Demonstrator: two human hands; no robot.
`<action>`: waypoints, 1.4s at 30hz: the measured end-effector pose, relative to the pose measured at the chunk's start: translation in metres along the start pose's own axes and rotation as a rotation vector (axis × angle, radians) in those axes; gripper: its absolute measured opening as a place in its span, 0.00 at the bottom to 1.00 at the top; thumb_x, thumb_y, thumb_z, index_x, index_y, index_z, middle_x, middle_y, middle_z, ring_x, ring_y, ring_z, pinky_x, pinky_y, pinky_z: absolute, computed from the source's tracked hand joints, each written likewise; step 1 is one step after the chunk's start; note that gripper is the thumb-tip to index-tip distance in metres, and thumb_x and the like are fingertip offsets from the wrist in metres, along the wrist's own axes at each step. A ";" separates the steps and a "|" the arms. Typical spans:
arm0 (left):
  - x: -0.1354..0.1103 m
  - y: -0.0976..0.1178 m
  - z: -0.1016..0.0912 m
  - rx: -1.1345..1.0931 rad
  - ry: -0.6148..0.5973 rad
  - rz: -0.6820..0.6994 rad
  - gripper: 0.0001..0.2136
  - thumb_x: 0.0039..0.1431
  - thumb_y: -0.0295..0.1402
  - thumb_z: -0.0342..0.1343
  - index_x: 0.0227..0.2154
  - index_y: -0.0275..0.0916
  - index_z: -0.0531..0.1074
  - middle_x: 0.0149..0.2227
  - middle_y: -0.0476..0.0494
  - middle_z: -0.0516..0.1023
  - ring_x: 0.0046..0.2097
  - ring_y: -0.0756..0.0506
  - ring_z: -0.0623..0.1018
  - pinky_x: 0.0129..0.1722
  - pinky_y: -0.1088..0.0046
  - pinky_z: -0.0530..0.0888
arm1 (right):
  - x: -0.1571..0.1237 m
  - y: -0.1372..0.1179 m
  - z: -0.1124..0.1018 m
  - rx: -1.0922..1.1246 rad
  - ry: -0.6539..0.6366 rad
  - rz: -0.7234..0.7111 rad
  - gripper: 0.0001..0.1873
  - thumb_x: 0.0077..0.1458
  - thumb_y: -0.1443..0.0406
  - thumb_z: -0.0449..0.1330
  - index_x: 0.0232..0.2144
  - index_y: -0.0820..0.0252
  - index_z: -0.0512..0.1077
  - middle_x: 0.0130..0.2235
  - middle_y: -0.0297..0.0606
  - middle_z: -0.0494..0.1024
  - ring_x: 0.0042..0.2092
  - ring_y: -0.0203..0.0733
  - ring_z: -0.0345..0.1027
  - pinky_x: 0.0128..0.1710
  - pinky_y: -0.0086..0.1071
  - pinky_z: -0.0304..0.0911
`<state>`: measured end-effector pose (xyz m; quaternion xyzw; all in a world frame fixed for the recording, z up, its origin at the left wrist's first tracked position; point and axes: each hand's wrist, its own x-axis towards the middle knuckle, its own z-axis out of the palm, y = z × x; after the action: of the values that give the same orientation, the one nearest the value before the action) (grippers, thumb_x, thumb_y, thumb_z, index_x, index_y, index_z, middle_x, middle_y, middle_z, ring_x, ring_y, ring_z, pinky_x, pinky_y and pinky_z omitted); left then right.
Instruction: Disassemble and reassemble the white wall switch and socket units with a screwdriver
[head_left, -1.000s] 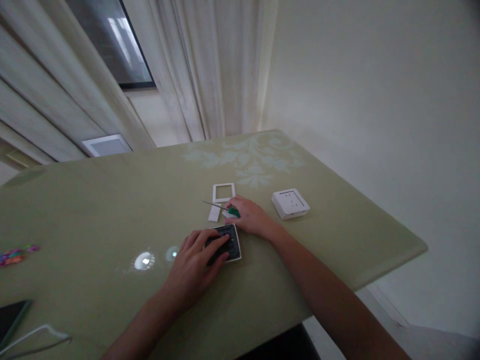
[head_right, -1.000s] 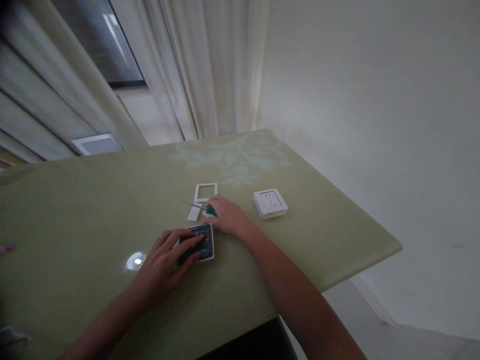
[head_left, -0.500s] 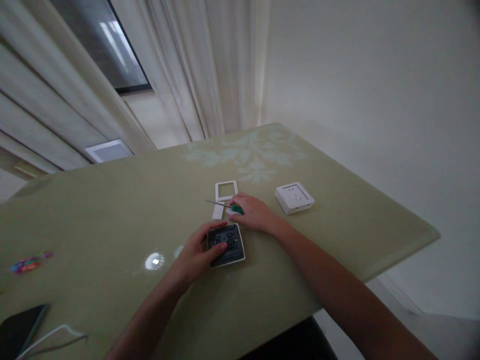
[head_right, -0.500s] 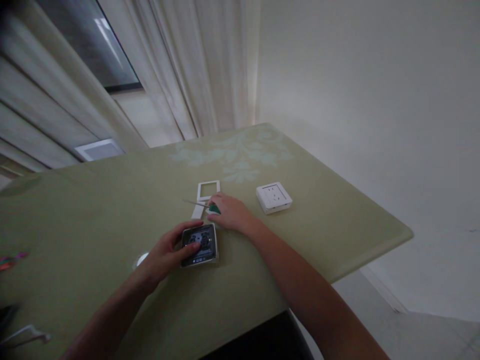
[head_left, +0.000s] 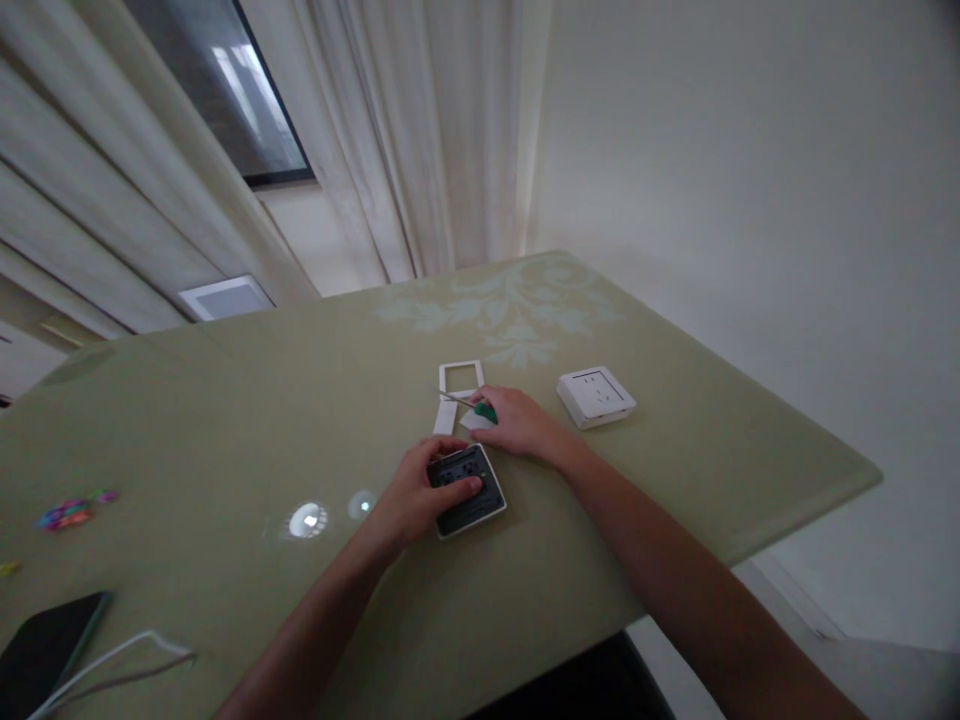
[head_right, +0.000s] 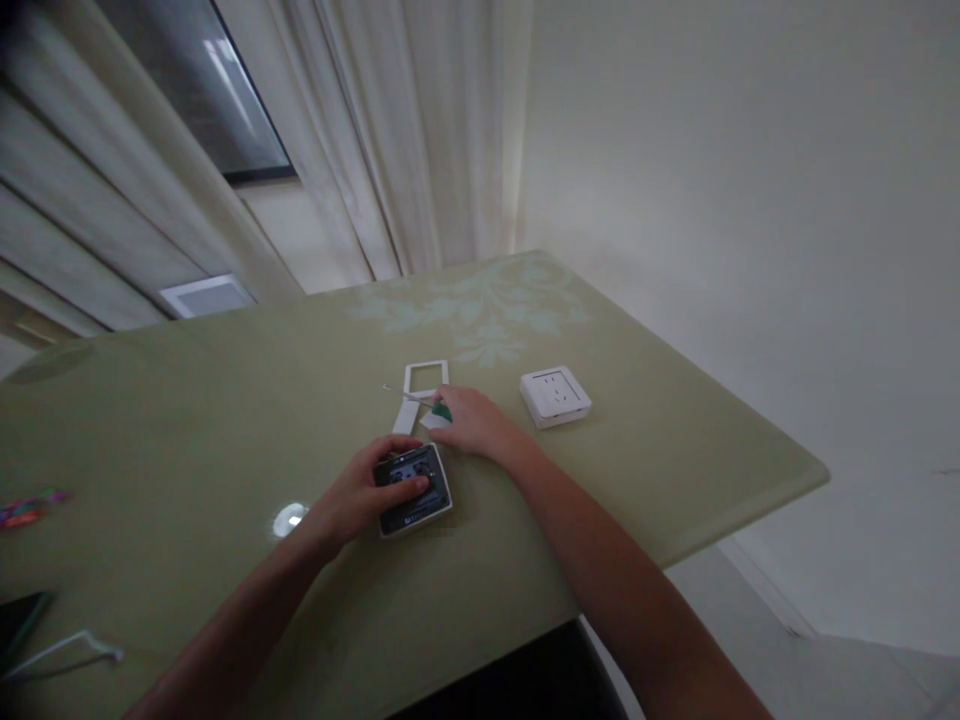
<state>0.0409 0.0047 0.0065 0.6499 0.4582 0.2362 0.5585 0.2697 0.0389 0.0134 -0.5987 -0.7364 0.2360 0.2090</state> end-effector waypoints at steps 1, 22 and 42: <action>0.000 0.001 -0.002 -0.008 -0.003 -0.003 0.27 0.53 0.44 0.74 0.53 0.39 0.76 0.46 0.38 0.84 0.45 0.37 0.85 0.46 0.56 0.82 | -0.001 0.000 0.000 0.003 0.005 0.019 0.21 0.54 0.64 0.74 0.50 0.62 0.78 0.46 0.46 0.83 0.45 0.49 0.74 0.45 0.36 0.62; -0.029 0.007 -0.039 -0.043 -0.012 0.209 0.20 0.70 0.46 0.66 0.58 0.42 0.80 0.39 0.43 0.86 0.37 0.45 0.84 0.37 0.70 0.81 | -0.027 -0.046 -0.001 0.739 -0.288 0.033 0.22 0.52 0.49 0.77 0.33 0.60 0.80 0.26 0.29 0.73 0.29 0.34 0.63 0.29 0.28 0.57; -0.027 0.006 -0.054 0.227 -0.067 0.288 0.10 0.72 0.44 0.64 0.48 0.45 0.82 0.47 0.44 0.85 0.46 0.43 0.84 0.46 0.67 0.81 | -0.032 -0.052 0.002 0.346 -0.188 -0.147 0.11 0.57 0.60 0.77 0.37 0.58 0.81 0.37 0.34 0.78 0.41 0.42 0.72 0.43 0.31 0.62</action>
<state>-0.0137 0.0092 0.0317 0.7751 0.3652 0.2386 0.4570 0.2345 -0.0020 0.0419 -0.4737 -0.7429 0.3979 0.2558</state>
